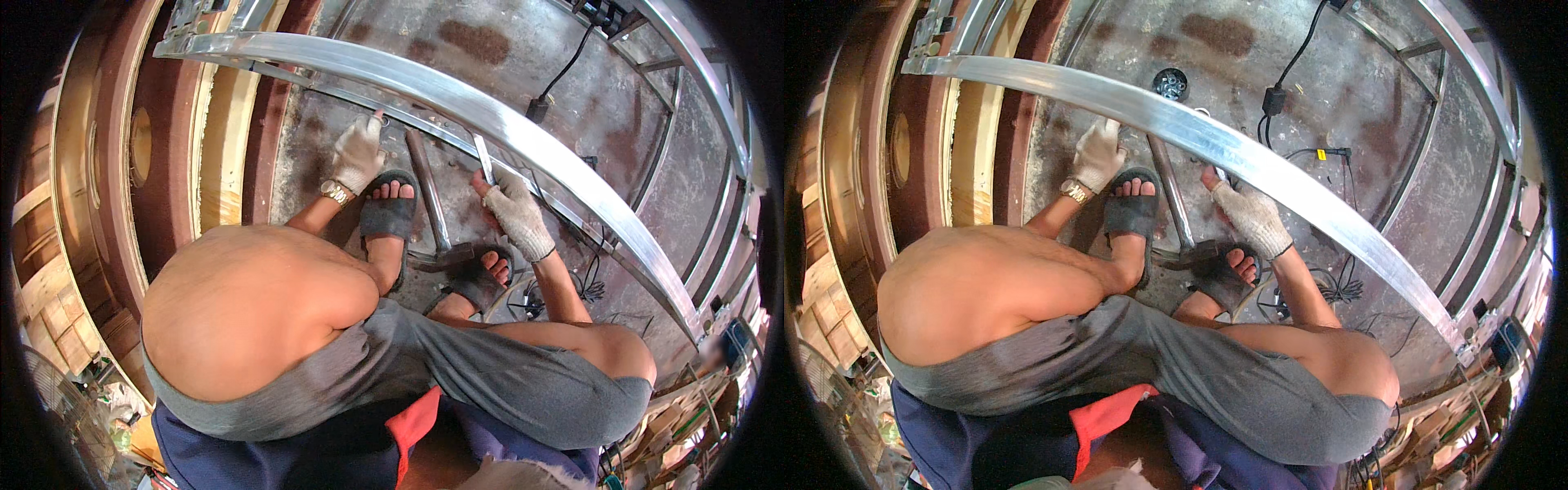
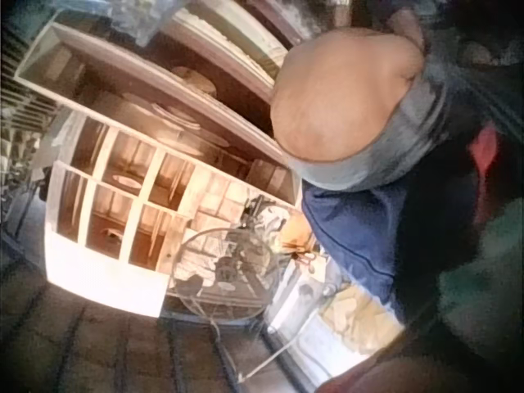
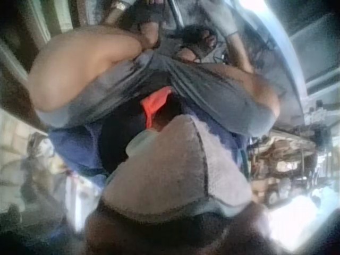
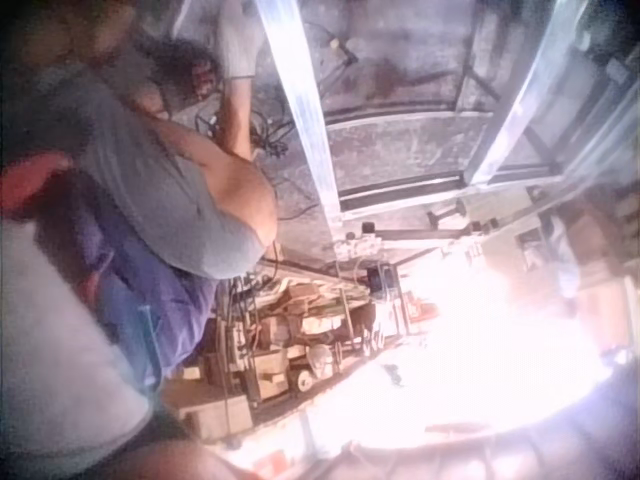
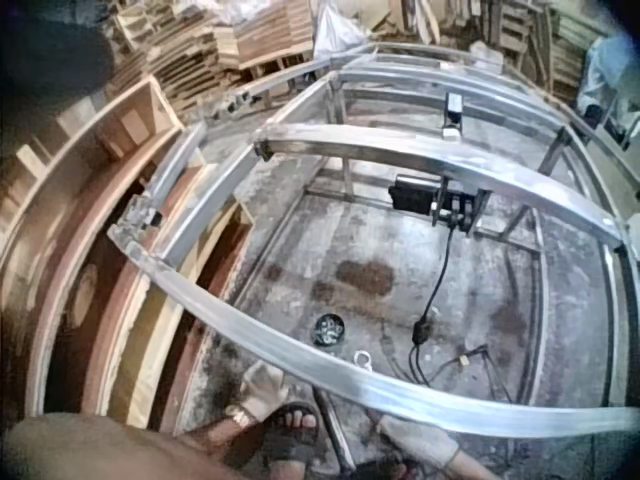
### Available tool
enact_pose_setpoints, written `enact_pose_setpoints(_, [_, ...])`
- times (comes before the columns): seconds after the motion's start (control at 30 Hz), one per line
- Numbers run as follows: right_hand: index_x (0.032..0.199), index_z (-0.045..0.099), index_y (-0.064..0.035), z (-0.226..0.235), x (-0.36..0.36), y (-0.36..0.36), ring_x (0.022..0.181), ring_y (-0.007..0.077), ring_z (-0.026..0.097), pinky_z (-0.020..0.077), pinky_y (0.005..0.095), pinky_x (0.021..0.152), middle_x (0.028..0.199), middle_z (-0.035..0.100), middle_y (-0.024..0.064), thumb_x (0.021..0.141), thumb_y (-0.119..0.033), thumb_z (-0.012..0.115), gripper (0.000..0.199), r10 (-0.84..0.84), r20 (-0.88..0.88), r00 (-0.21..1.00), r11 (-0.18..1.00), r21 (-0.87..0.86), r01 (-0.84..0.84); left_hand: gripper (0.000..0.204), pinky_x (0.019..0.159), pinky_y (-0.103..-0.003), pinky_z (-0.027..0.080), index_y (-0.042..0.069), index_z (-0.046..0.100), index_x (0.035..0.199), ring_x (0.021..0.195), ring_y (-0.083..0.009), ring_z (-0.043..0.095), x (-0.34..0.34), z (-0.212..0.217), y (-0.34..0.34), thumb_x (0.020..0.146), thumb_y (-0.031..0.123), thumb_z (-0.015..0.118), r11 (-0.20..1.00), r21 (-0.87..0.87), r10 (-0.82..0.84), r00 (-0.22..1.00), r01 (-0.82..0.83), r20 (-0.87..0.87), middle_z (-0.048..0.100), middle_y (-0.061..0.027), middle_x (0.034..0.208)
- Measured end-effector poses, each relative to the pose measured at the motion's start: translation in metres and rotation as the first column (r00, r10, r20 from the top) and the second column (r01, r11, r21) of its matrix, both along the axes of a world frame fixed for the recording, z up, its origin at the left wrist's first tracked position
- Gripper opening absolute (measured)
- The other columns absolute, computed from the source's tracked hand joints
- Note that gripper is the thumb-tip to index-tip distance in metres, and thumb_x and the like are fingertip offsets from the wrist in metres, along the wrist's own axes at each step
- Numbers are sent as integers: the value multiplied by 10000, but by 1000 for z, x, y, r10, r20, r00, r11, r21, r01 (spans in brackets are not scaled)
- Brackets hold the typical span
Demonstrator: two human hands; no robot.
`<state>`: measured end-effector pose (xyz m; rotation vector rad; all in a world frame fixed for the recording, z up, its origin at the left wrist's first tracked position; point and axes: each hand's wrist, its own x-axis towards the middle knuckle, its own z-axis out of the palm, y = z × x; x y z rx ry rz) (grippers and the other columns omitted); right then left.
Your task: The person uses a handheld power tool to grind or weld a metal frame, then switches to a wrench to tighten bolts on the frame while sitting on the floor. The task involves assembling or finishing a metal structure in a workshop.
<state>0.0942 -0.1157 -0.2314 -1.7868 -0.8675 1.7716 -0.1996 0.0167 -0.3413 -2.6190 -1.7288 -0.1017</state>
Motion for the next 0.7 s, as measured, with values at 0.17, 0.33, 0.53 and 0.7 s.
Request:
enact_pose_setpoints(0.17, [964, 652, -38, 1, 2, -5, 491, 71, 431, 329, 269, 451, 633, 514, -41, 974, -425, 642, 387, 47, 139, 989, 999, -21, -45, 407, 761, -331, 506, 59, 547, 1300, 838, -202, 635, -3, -8, 6, 957, 261, 635, 999, -41, -23, 1000, 23, -12, 623, -79, 848])
enact_pose_setpoints(0.33, [973, 671, -53, -5, 6, -17, 506, 56, 420, 316, 255, 453, 629, 489, -51, 976, -479, 620, 430, 12, 3, 1000, 987, 159, -13, 419, 736, -304, 495, 41, 528, 1335, 818, -169, 613, 9, 13, 20, 983, 254, 609, 986, -116, -107, 989, 119, 103, 609, -62, 845])
enact_pose_setpoints(0.53, [1088, 648, -58, -36, 8, -32, 494, 64, 406, 312, 261, 451, 621, 451, -52, 1029, -406, 554, 365, -75, -30, 997, 980, 181, 80, 432, 706, -272, 481, 20, 506, 1376, 793, -129, 587, 79, 110, 50, 1015, 246, 579, 819, -428, -10, 756, 382, 655, 593, -43, 843])
enact_pose_setpoints(0.7, [1121, 625, -44, -49, 11, -33, 487, 66, 426, 333, 261, 446, 625, 458, -39, 1048, -384, 531, 360, -186, 210, 960, 970, 197, 145, 403, 613, -230, 422, -42, 512, 1341, 694, -90, 503, 163, 179, 87, 1053, 239, 529, 584, -536, 354, 403, 610, 844, 589, -34, 847])
